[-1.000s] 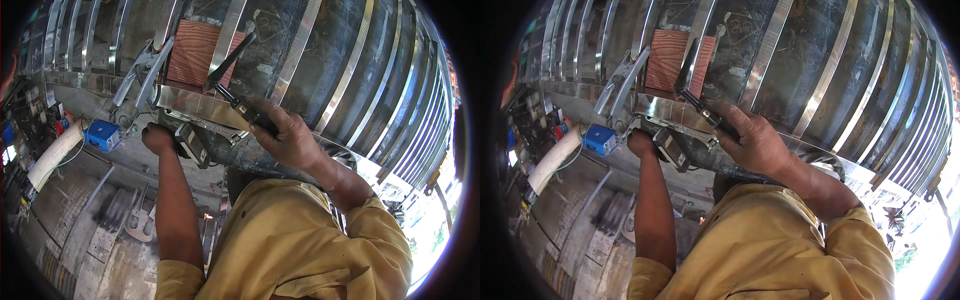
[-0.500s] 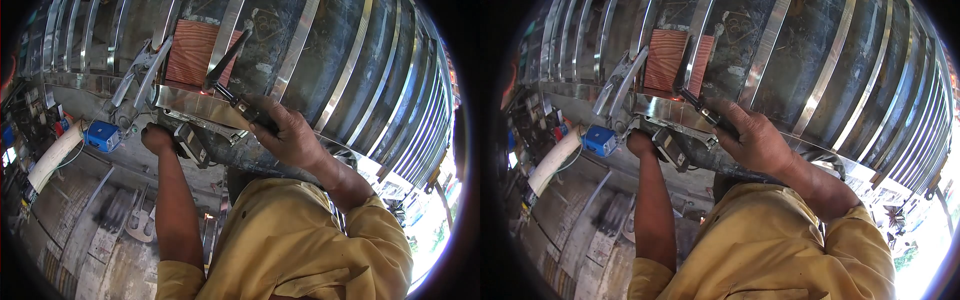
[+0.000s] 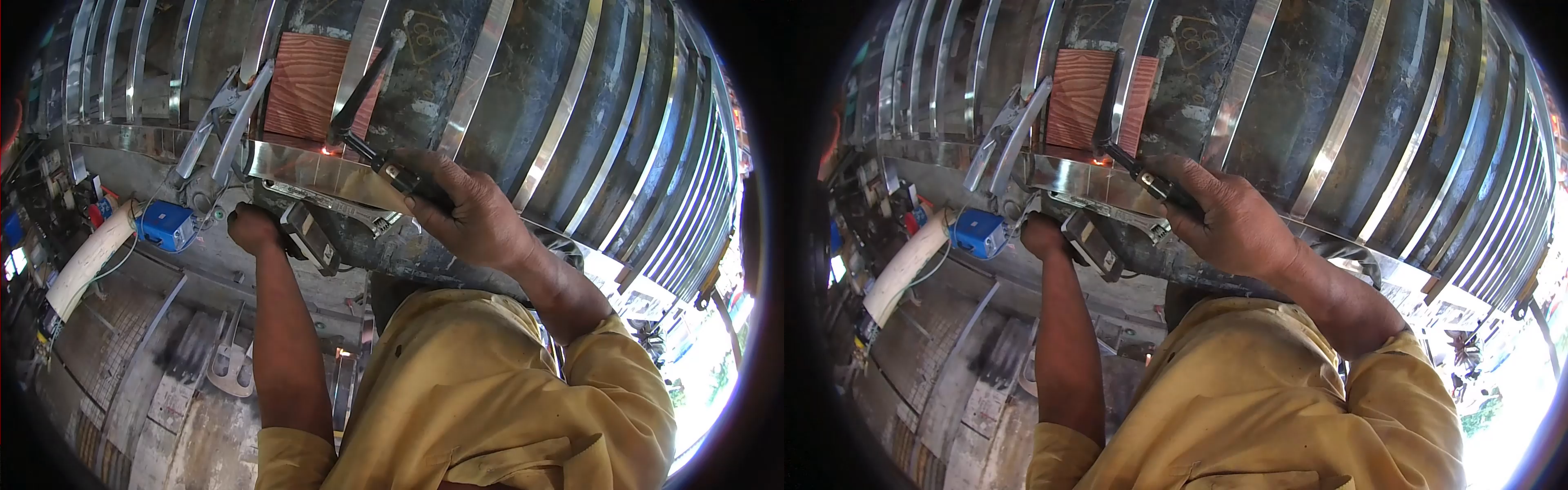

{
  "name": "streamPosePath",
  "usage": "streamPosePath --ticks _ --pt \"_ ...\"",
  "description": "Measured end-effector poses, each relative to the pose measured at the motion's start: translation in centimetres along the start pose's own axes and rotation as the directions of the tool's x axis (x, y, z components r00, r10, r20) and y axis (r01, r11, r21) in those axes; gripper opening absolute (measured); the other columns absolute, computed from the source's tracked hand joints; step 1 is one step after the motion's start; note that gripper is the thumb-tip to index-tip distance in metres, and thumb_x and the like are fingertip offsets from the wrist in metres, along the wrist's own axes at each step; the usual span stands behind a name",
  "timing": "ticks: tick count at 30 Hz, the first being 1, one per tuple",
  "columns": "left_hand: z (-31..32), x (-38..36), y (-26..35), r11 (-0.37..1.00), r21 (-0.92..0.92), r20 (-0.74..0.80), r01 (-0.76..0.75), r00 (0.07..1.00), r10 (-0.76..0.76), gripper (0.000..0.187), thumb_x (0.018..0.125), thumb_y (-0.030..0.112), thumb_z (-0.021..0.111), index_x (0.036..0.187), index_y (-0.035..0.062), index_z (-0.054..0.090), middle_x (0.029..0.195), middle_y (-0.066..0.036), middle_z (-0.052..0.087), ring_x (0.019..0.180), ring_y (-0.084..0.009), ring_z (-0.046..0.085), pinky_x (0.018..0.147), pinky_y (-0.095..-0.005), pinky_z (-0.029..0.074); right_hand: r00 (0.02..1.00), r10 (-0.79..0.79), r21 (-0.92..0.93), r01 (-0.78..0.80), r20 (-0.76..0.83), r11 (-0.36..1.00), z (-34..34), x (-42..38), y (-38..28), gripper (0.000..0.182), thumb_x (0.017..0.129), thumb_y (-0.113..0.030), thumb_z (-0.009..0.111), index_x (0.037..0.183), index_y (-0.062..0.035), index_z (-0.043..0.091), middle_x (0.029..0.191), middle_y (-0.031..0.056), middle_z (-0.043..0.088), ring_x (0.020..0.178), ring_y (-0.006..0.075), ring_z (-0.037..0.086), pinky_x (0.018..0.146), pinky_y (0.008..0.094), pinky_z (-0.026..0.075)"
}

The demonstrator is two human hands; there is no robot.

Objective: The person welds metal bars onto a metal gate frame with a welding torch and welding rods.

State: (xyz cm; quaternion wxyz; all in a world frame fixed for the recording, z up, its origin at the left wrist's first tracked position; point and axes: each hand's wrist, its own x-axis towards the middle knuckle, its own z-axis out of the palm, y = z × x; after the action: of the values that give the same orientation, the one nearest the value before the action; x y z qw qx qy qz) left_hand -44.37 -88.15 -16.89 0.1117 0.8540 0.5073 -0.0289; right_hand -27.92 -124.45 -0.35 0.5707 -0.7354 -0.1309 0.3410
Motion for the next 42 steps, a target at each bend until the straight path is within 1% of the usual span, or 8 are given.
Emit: streamPosePath --ticks 3,6,17,24,30,34,36,42 --pt "-0.5 -0.3 0.9 0.999 -0.047 0.003 0.019 1.0 -0.019 0.037 0.091 0.021 0.048 0.092 -0.0115 0.065 0.096 -0.029 0.071 0.083 -0.042 0.068 0.075 -0.0511 0.05 0.997 -0.052 -0.023 0.054 0.053 0.998 -0.4 0.2 0.5 0.057 0.096 -0.003 0.067 0.148 -0.0068 0.046 0.112 0.015 0.071 0.098 0.0198 0.072 0.085 0.0341 0.057" --pt "-2.2 -1.3 3.4 0.983 -0.131 0.041 0.127 0.992 -0.122 0.036 0.092 0.021 0.048 0.092 -0.0114 0.064 0.096 -0.029 0.071 0.083 -0.0408 0.068 0.074 -0.0506 0.05 0.995 -0.103 0.005 0.103 0.01 0.995 -0.4 0.3 0.8 0.06 0.09 -0.003 0.068 0.146 -0.0141 0.048 0.097 0.0183 0.072 0.091 0.0332 0.074 0.077 0.0426 0.058" --pt "-0.9 -0.1 1.5 0.991 -0.026 0.048 0.134 0.99 -0.132 0.024 0.091 0.017 0.058 0.087 -0.0058 0.064 0.091 -0.025 0.07 0.084 -0.0418 0.069 0.077 -0.0489 0.052 0.998 -0.062 -0.032 0.062 0.015 0.998 -0.7 0.0 0.6 0.054 0.091 -0.006 0.068 0.142 -0.0113 0.05 0.094 0.0182 0.071 0.089 0.0366 0.073 0.076 0.0442 0.057" --pt "-2.7 -0.9 3.6 0.778 0.572 0.168 -0.26 0.965 0.199 0.016 0.084 0.011 0.064 0.088 -0.0043 0.066 0.092 -0.023 0.07 0.087 -0.037 0.071 0.077 -0.0438 0.057 0.999 -0.041 0.013 0.041 0.016 0.999 -0.8 0.3 -0.3 0.054 0.092 -0.007 0.067 0.142 -0.012 0.049 0.098 0.0203 0.071 0.092 0.0385 0.073 0.077 0.046 0.057" --pt "-2.5 -0.8 3.6 0.896 0.424 0.14 -0.132 0.987 0.079 0.016 0.087 0.008 0.059 0.089 -0.0057 0.066 0.096 -0.023 0.07 0.086 -0.0372 0.071 0.078 -0.042 0.056 0.999 -0.041 -0.073 0.043 0.021 0.996 -0.8 -0.1 -0.2 0.056 0.094 -0.004 0.068 0.147 -0.0072 0.048 0.097 0.0148 0.074 0.085 0.0229 0.074 0.076 0.0358 0.057" --pt "-2.3 -0.5 3.4 0.956 0.29 0.132 -0.04 0.991 0.001 0.02 0.09 0.01 0.057 0.088 -0.0074 0.065 0.096 -0.026 0.069 0.087 -0.0413 0.069 0.079 -0.0458 0.054 0.995 -0.09 -0.101 0.092 0.033 0.991 -0.8 -0.1 0.4 0.056 0.093 -0.004 0.07 0.145 -0.0071 0.049 0.095 0.0147 0.073 0.085 0.0229 0.074 0.075 0.0359 0.057" --pt "-2.7 -0.6 3.3 0.839 0.484 0.225 -0.249 0.962 0.155 0.025 0.092 0.013 0.054 0.088 -0.0086 0.065 0.095 -0.028 0.069 0.088 -0.0439 0.069 0.08 -0.0487 0.053 0.996 -0.08 -0.102 0.083 0.031 0.991 -0.8 0.0 0.2 0.056 0.093 -0.005 0.07 0.145 -0.0069 0.05 0.095 0.0144 0.073 0.085 0.0229 0.074 0.075 0.0357 0.057" --pt "-0.2 0.3 -0.1 0.994 0.101 0.042 -0.048 0.998 0.044 0.034 0.092 0.019 0.05 0.087 -0.0107 0.064 0.094 -0.03 0.069 0.085 -0.0459 0.068 0.08 -0.052 0.05 0.998 -0.042 -0.036 0.04 -0.051 0.999 -0.7 -0.1 -0.1 0.058 0.091 -0.007 0.069 0.145 -0.0141 0.049 0.091 0.0177 0.072 0.086 0.0366 0.073 0.073 0.0441 0.058"
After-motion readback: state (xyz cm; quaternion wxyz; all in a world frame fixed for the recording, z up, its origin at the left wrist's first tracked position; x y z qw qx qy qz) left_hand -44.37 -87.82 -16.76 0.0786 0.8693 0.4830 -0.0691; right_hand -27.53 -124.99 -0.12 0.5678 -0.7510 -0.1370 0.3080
